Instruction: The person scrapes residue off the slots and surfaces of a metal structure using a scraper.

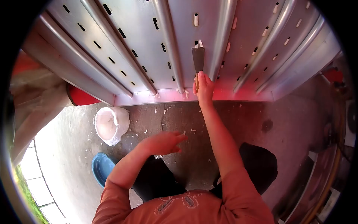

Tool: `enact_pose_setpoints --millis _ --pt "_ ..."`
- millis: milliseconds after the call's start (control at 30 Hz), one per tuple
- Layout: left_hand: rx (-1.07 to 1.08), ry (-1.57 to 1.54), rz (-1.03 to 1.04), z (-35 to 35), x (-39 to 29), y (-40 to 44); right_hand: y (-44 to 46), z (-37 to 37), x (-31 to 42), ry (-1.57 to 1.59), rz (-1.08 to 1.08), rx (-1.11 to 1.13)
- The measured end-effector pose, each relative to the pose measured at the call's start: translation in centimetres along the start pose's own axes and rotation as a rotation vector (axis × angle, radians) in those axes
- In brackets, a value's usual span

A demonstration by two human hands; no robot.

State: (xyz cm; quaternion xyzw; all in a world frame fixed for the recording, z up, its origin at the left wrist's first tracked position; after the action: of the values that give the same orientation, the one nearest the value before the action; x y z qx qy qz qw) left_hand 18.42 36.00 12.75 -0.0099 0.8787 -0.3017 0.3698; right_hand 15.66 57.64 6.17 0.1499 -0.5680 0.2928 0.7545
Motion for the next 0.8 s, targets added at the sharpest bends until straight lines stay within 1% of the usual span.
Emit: enact_pose_setpoints --millis 33,67,167,200,267,333,400,467,500,567,600,700,733,800 --pt "0.028 0.009 0.005 0.6 -0.3 -0.2 -0.3 0.0 0.6 -0.024 -0.026 -0.005" --pt "0.032 0.039 0.003 0.5 -0.2 0.1 -0.5 -0.7 -0.8 -0.009 -0.01 -0.022" --pt "0.044 0.04 -0.026 0.8 0.8 0.6 -1.5 -1.7 -3.2 -0.023 0.126 -0.05" --pt "0.041 0.033 -0.039 0.7 1.3 0.9 -1.1 -1.1 -2.0 -0.012 0.11 -0.02" --pt "0.029 0.038 -0.022 0.2 0.8 0.8 0.3 1.7 4.1 0.014 -0.068 0.05" --pt "0.03 0.016 0.007 0.8 0.2 0.4 1.2 3.4 7.6 0.063 -0.191 0.079" --pt "-0.005 0.011 0.044 0.3 0.4 0.5 0.8 2.1 4.8 0.044 -0.104 0.034" --pt "0.028 0.04 -0.013 0.7 0.9 0.9 -0.2 0.6 1.2 0.017 -0.015 0.011" --pt "0.043 0.05 -0.042 0.7 1.3 1.1 0.3 1.3 2.0 0.025 -0.008 0.01" --pt "-0.01 0.029 0.002 0.0 0.8 0.7 -0.1 2.6 4.3 0.042 0.029 -0.012" --pt "-0.03 0.018 0.024 -0.1 0.6 0.5 0.7 3.8 7.1 0.058 -0.076 0.043" --pt "-0.023 0.004 0.052 0.1 0.6 0.4 0.8 3.6 7.6 0.008 -0.13 0.031" --pt "-0.017 0.032 0.043 -0.3 1.1 0.7 0.2 3.3 6.7 0.0 -0.036 0.013" --pt "0.015 0.054 0.03 0.7 1.4 1.0 0.3 3.0 6.8 -0.009 -0.004 0.012"
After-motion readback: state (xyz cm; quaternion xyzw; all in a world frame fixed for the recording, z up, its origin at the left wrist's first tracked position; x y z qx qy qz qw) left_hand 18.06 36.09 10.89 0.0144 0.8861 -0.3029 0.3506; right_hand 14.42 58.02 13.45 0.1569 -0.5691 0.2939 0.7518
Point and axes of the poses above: each hand's wrist, its own y-axis towards the middle knuckle, its own z-axis out of the palm, x = y × z, the point moved 7 cm from there along y, towards the middle knuckle, and after that the axes turned 3 degrees about x, right-handed, at the moved point
